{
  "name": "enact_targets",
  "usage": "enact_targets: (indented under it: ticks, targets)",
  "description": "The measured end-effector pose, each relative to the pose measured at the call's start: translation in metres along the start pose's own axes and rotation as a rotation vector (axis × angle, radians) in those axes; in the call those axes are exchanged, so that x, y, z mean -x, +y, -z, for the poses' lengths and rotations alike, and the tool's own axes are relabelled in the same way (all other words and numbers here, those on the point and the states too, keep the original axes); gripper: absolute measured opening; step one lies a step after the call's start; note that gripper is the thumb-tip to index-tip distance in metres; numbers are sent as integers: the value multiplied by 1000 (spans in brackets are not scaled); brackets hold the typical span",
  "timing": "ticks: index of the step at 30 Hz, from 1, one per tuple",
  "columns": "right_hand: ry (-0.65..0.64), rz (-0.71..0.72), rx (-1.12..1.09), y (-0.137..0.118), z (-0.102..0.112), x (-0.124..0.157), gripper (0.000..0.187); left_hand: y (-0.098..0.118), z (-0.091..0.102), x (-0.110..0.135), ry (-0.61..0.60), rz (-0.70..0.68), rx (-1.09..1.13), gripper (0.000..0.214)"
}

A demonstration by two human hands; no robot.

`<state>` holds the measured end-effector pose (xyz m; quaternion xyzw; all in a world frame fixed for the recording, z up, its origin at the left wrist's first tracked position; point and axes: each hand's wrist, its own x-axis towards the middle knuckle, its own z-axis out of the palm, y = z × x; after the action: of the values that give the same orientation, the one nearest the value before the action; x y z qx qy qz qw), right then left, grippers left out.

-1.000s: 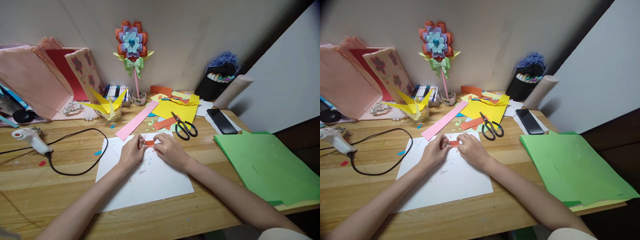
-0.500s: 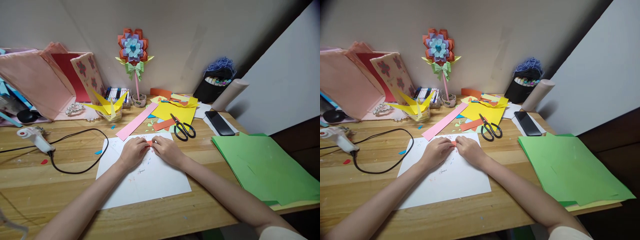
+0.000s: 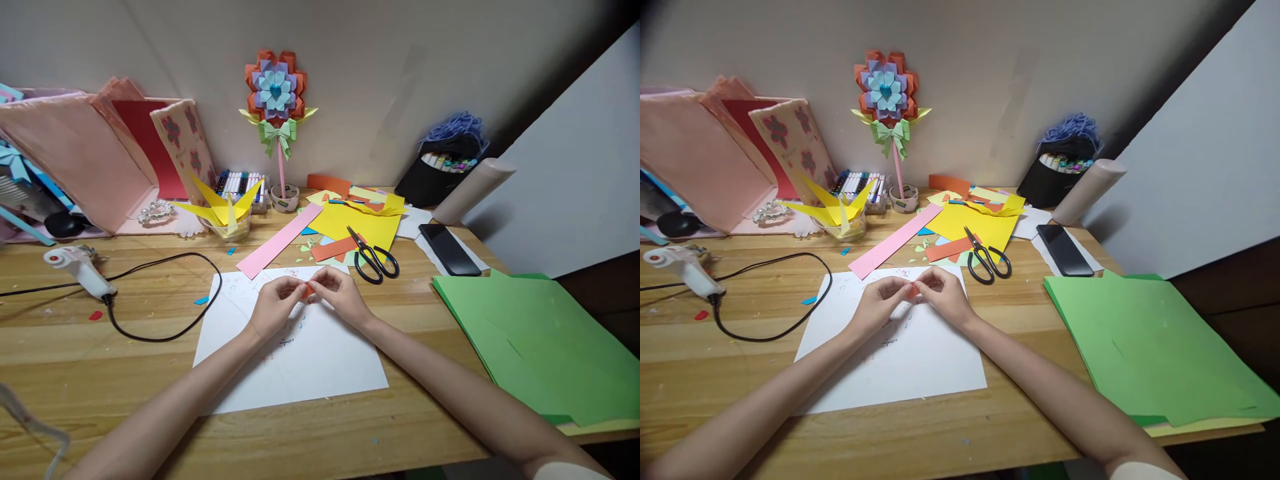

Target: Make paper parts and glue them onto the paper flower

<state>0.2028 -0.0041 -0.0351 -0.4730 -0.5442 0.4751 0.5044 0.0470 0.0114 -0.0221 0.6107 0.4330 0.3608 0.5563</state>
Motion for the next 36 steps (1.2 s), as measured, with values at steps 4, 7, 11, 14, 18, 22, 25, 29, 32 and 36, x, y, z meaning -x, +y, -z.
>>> enact_targets:
  ticks: [4,7,11,14,18,22,25,29,32,36]
  targets:
    - [21,-82,-105,0,0,-1,23,1,-1,0,-33,41,84,26]
    - [36,-40,-54,1,0,0,21,2,-1,0,-15,42,98,24]
    - [75,109,158,0,0,4,13,6,-1,-2,15,67,108,22]
    - [98,279,354,-3,1,6,10,7,-1,-3,11,91,117,21]
    - [100,527,563,-1,3,7,11,9,0,-2,-10,82,133,21]
    - [77,725,813,2,8,8,15,11,0,-2,6,79,97,20]
    - [48,824,981,1,11,8,16,11,1,-2,22,101,86,19]
    - [16,862,1055,-2,13,8,18,11,3,-4,30,119,114,19]
    - [4,812,932,-2,11,8,18,10,4,-5,19,116,125,22]
    - [-10,425,460,-2,9,1,14,6,4,-4,23,100,105,22]
